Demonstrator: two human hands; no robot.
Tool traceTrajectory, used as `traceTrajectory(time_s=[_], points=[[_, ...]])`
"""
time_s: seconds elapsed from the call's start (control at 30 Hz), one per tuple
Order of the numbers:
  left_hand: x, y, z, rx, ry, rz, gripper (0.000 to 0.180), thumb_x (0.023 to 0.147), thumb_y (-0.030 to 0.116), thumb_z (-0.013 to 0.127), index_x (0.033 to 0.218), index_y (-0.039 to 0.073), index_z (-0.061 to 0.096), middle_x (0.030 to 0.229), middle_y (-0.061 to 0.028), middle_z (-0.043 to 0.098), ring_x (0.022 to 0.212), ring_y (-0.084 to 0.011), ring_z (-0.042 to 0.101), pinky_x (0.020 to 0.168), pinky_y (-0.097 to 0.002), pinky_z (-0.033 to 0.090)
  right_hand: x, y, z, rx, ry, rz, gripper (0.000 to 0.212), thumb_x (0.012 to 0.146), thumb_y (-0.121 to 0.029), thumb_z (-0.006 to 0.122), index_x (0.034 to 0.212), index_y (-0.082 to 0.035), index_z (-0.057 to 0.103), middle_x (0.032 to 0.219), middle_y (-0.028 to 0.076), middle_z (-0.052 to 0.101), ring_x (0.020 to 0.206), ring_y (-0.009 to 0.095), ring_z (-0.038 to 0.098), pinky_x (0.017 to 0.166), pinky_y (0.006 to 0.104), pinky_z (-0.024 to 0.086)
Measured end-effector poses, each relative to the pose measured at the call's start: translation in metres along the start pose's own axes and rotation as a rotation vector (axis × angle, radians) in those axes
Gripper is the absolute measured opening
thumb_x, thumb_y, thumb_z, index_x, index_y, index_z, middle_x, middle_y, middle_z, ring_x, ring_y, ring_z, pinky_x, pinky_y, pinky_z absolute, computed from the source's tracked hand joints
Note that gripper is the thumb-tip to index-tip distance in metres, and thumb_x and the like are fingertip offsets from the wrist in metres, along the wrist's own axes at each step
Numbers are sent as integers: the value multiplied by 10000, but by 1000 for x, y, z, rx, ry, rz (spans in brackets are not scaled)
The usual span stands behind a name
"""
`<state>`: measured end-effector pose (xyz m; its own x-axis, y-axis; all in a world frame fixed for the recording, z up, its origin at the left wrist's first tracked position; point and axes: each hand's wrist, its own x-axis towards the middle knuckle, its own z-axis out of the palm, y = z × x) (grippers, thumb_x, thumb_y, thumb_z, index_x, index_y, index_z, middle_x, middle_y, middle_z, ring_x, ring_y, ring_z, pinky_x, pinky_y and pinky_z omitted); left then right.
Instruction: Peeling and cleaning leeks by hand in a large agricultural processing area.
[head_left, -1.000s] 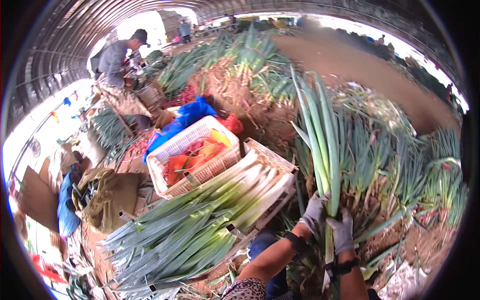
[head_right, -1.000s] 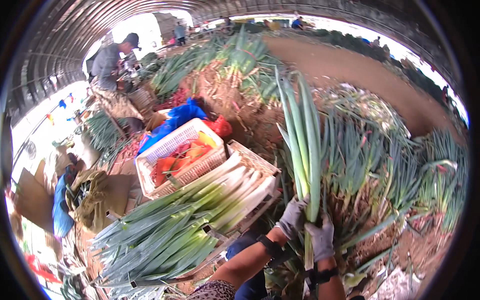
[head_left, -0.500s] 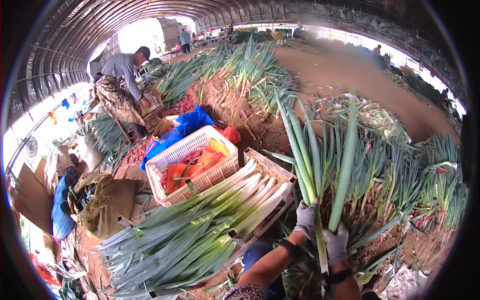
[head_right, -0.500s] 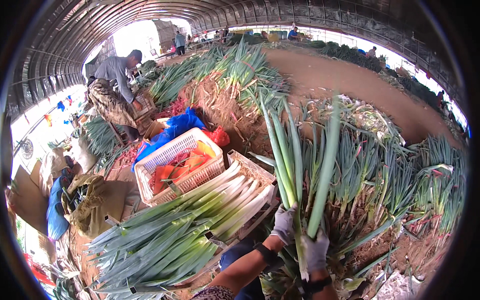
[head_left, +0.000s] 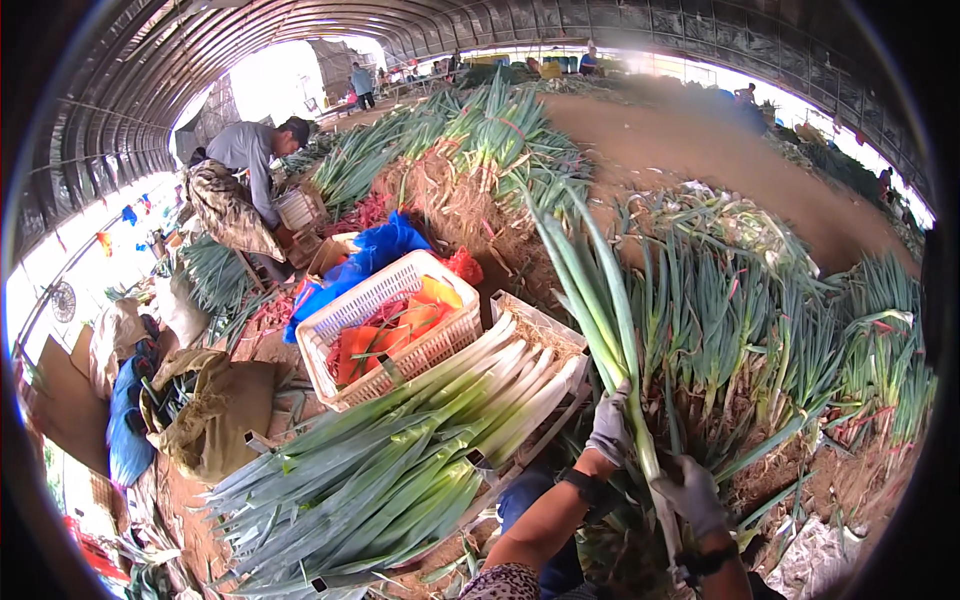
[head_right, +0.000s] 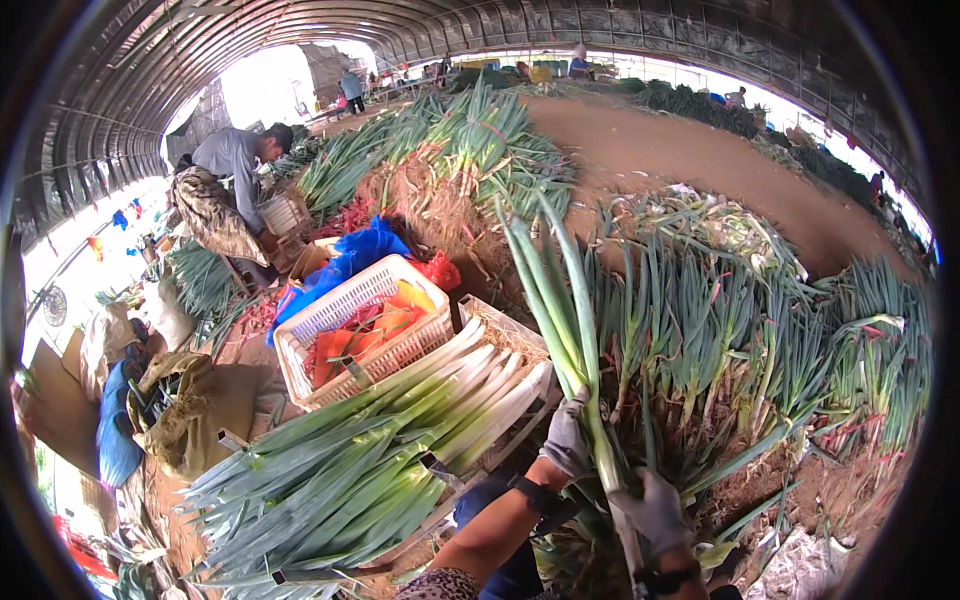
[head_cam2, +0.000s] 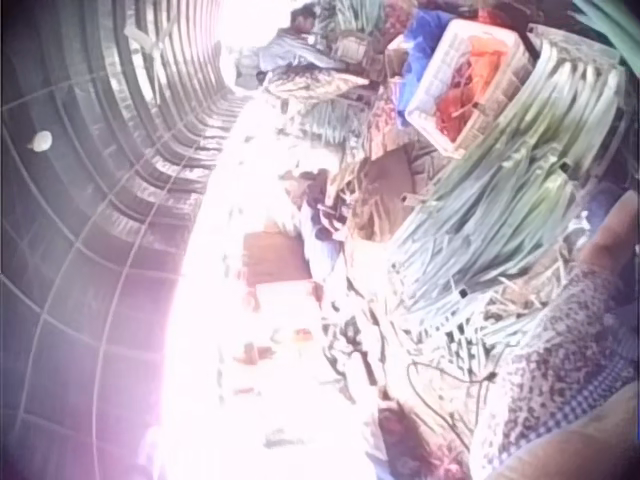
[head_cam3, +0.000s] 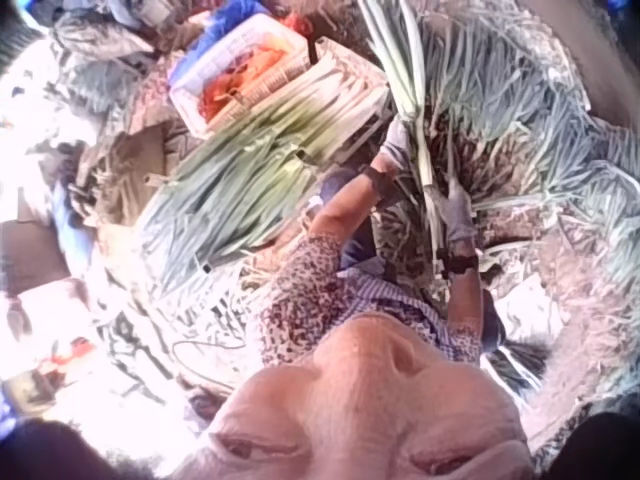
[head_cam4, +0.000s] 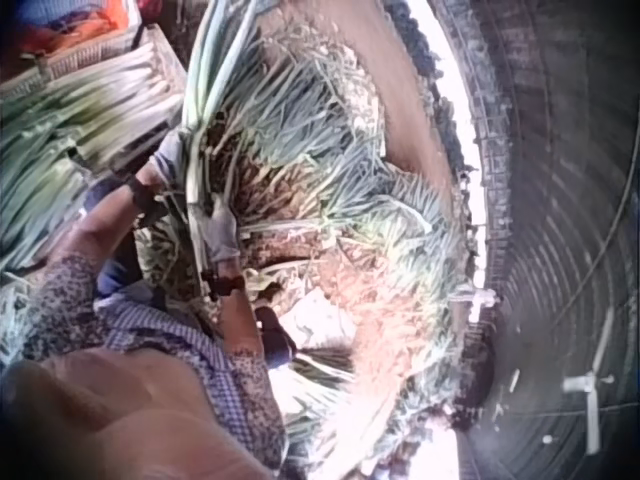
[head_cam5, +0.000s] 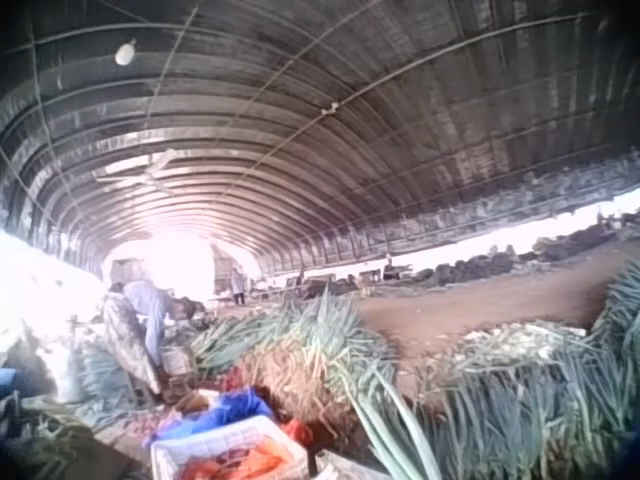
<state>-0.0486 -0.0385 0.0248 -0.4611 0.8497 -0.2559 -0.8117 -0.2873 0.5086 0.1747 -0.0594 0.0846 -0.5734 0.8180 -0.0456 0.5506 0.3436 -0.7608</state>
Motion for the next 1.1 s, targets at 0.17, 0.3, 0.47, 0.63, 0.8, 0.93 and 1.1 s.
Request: traceTrajectory(time_s=[0.17, 0.3, 0.47, 0.63, 0.8, 0.93, 1.1], points=[[-17, 18, 25, 105, -53, 31, 369, 988, 467, 572, 972, 100, 597, 734, 3, 556, 626, -128, 546, 592, -282, 484, 24, -15, 22, 377, -88, 176, 349, 850, -233, 760, 1019, 64, 688, 866, 184, 723, 762, 259, 701, 694, 365, 533], [-22, 27, 35, 106, -122, 28, 372, 960, 464, 609, 955, 93, 580, 716, -10, 549, 611, -137, 549, 583, -295, 491, 22, -33, 25, -268, 42, -144, 234, 875, -236, 679, 888, -3, 694, 731, 225, 655, 655, 364, 662, 588, 410, 499], [-14, 21, 30, 56, -164, 0, 338, 952, 400, 642, 1028, 80, 561, 722, -26, 550, 620, -156, 568, 605, -345, 562, 34, -6, 37, -153, 47, 22, 138, 878, -197, 651, 900, -70, 701, 737, 181, 663, 685, 380, 659, 612, 458, 502], [-21, 20, 37, 1, -212, -32, 381, 949, 456, 619, 1007, 83, 570, 677, -45, 548, 587, -194, 579, 587, -365, 558, 39, 60, 24, 122, -44, -338, 293, 918, -241, 650, 1008, 35, 696, 857, 105, 702, 825, 158, 629, 753, 330, 502], [-4, 8, 32, -197, -380, -59, 381, 939, 493, 614, 1051, 133, 559, 697, -39, 538, 597, -187, 540, 591, -363, 493, 33, 4, 18, 465, -122, 105, 318, 934, -273, 638, 1019, 30, 688, 899, 159, 715, 844, 219, 666, 777, 349, 508], [-5, -3, 35, -246, -376, -146, 373, 938, 494, 616, 1053, 143, 561, 702, -31, 517, 609, -177, 510, 602, -354, 476, 36, 19, 15, 106, -111, 242, 294, 956, -217, 576, 1041, 47, 675, 955, 220, 703, 861, 238, 676, 799, 357, 511], [-3, -5, 34, -157, -471, -130, 368, 921, 481, 629, 990, 123, 579, 692, -28, 503, 594, -176, 484, 599, -360, 467, 33, 37, 13, 550, -235, 68, 327, 987, -254, 577, 1085, 41, 679, 987, 116, 701, 892, 158, 631, 829, 301, 492]])
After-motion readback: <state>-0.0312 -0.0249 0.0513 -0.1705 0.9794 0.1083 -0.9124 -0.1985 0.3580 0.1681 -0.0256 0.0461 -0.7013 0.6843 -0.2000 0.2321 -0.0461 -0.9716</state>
